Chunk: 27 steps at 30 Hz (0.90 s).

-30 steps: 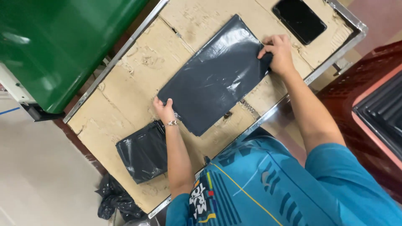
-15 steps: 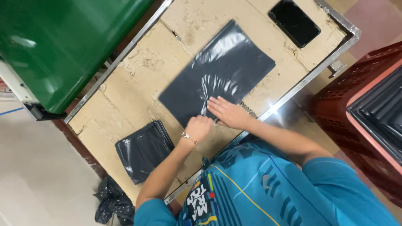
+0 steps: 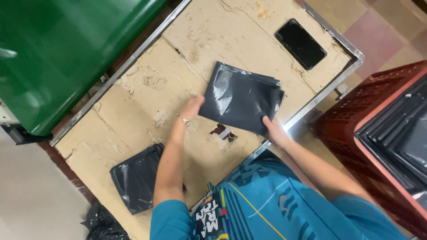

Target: Folding plastic bags into rectangles and stacking them in a crate

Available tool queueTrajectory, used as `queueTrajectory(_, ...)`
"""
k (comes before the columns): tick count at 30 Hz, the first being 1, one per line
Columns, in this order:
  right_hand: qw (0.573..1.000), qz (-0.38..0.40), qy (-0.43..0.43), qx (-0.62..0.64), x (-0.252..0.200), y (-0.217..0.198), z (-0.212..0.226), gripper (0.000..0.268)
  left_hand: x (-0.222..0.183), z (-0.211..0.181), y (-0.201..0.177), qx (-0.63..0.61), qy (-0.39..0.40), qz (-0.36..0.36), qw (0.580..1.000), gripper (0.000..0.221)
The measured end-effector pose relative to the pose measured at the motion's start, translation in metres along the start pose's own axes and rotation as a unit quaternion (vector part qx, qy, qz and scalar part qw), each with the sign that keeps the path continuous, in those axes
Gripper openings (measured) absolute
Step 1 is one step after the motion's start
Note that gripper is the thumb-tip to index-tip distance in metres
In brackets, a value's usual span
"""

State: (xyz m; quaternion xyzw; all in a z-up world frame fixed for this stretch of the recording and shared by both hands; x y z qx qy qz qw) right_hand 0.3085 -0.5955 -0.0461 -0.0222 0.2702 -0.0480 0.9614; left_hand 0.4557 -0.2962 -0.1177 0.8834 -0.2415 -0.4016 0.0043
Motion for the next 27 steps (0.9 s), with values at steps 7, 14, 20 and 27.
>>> queueTrajectory(7, 0.993, -0.053, 0.098, 0.032, 0.028, -0.018, -0.047, 0.05, -0.043, -0.047, 0.009, 0.523, 0.315, -0.435, 0.662, 0.039)
queueTrajectory(14, 0.825, -0.179, -0.437, -0.309, -0.009, 0.04, 0.083, 0.043, -0.103, -0.11, 0.12, 0.558, 0.43, -0.446, 0.552, 0.052)
queueTrajectory(20, 0.757, -0.084, -0.411, -0.501, 0.005, 0.115, 0.097, 0.089, -0.063, -0.114, 0.12, 0.596, 0.292, -0.354, 0.659, 0.075)
queueTrajectory(27, 0.773, -0.081, -0.356, -0.519, -0.01, 0.038, 0.06, 0.092, -0.029, -0.091, 0.053, 0.431, 0.145, -0.471, 0.756, 0.068)
Point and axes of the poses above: each hand's wrist, its own x-axis towards the middle knuckle, its own y-axis out of the palm, z = x × y, the point moved 10 cm from there along x, towards the middle knuckle, and after that the axes turned 1 degree about -z, right-handed, at the moved point
